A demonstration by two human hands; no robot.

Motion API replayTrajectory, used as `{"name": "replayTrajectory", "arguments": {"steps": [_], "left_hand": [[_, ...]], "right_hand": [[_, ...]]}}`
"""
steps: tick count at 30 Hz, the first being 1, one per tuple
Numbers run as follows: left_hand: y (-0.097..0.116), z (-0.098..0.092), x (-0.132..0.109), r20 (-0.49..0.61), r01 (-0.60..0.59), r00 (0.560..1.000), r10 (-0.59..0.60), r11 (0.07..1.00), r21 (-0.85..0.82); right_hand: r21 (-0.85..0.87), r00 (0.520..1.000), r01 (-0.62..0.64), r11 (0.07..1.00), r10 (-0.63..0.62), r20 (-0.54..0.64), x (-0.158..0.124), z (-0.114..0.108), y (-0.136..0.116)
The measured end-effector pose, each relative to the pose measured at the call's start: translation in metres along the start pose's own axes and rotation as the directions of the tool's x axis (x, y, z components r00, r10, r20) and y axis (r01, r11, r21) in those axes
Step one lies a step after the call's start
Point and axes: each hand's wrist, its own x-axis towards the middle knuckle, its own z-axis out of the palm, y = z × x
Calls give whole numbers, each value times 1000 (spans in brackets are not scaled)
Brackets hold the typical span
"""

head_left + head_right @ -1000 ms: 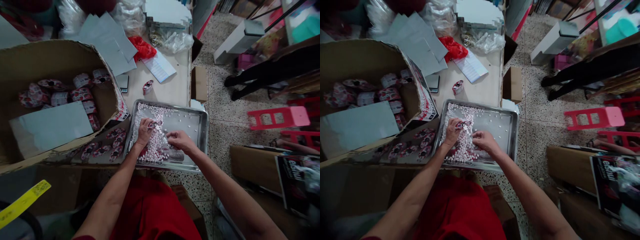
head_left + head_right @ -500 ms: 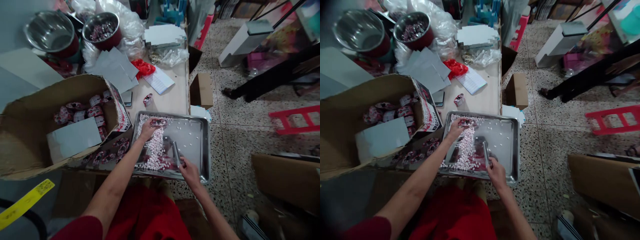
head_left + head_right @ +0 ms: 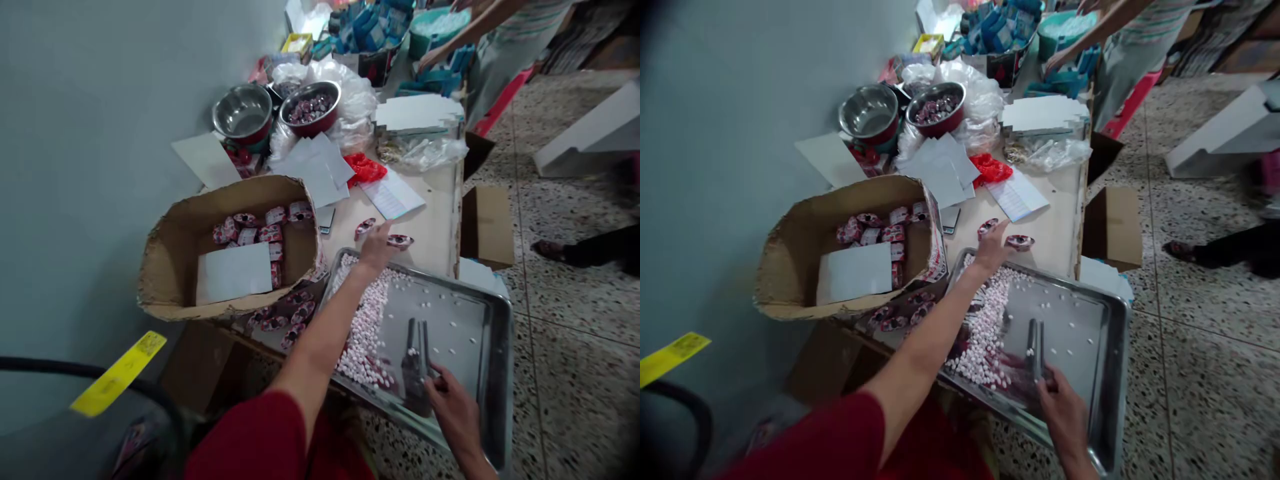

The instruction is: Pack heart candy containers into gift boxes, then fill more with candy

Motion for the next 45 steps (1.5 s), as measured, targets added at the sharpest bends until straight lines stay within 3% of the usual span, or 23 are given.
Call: {"name": "replayTrajectory", "arguments": {"steps": [2,4,5,6,7,9,11,13,15,18,20,22,23,25,28,30,32,34,36,38,41,45], "left_hand": [[0,-69,-33,-36,-6,999,9,997,77],[-18,-142,-46,-174,109,984,-43,915,388],[-33,-174,-42,-247,204,965,-87,843,499],[-52,-198,-33,-237,234,965,-112,770,593],[-71,-213,-18,-155,207,978,-139,718,665],[-109,-218,13,-14,156,980,-196,736,659],[-134,-205,35,81,119,974,-214,776,619],[-145,-199,40,75,94,982,-173,794,601],[-146,-211,28,-8,77,996,-89,803,591],[-131,-256,-18,-146,40,988,54,819,573],[-112,-284,-69,-221,-30,957,188,821,570],[-91,-291,-134,-294,-101,900,322,811,577],[-82,-284,-168,-330,-121,871,364,811,572],[-72,-246,-234,-361,-123,875,323,869,479],[-78,-151,-303,-281,-56,953,116,975,213],[-93,-83,-320,-373,75,926,-53,996,43],[-109,-26,-311,-392,109,911,-127,992,-68],[-123,13,-282,-363,57,926,-100,990,-127],[-134,36,-245,-303,-38,953,-5,990,-136],[-142,49,-211,-225,-103,971,77,989,-106],[-147,66,-185,-215,-43,976,25,996,-79],[-135,96,-183,-322,99,935,-148,981,-166]], "right_hand": [[-23,1000,9,1000,-9,-9,0,0,-7],[-90,998,31,995,-35,-46,3,-1,-19],[-142,997,47,989,-56,-61,5,-1,-27],[-208,994,61,976,-78,-74,9,-1,-35],[-279,992,77,957,-101,-71,16,-1,-43],[-423,989,116,899,-143,-33,34,0,-57],[-550,978,175,817,-208,1,57,-2,-68],[-657,962,219,721,-273,22,82,-6,-74],[-728,941,271,630,-333,61,106,-9,-79],[-752,887,400,523,-429,173,141,-6,-87],[-738,838,490,463,-483,253,159,1,-94],[-718,791,565,407,-515,331,170,9,-103],[-706,771,595,386,-522,364,173,14,-108],[-678,741,641,360,-521,423,171,23,-116],[-630,698,700,335,-505,507,149,32,-121],[-610,677,726,319,-485,553,127,31,-116],[-631,713,693,349,-461,528,103,21,-102],[-683,806,582,441,-423,413,78,6,-78],[-717,898,426,552,-354,261,53,-5,-49],[-716,949,303,629,-270,164,31,-3,-22],[-683,975,209,700,-205,89,10,25,-5],[-586,980,180,790,-197,35,0,79,-33]]}}
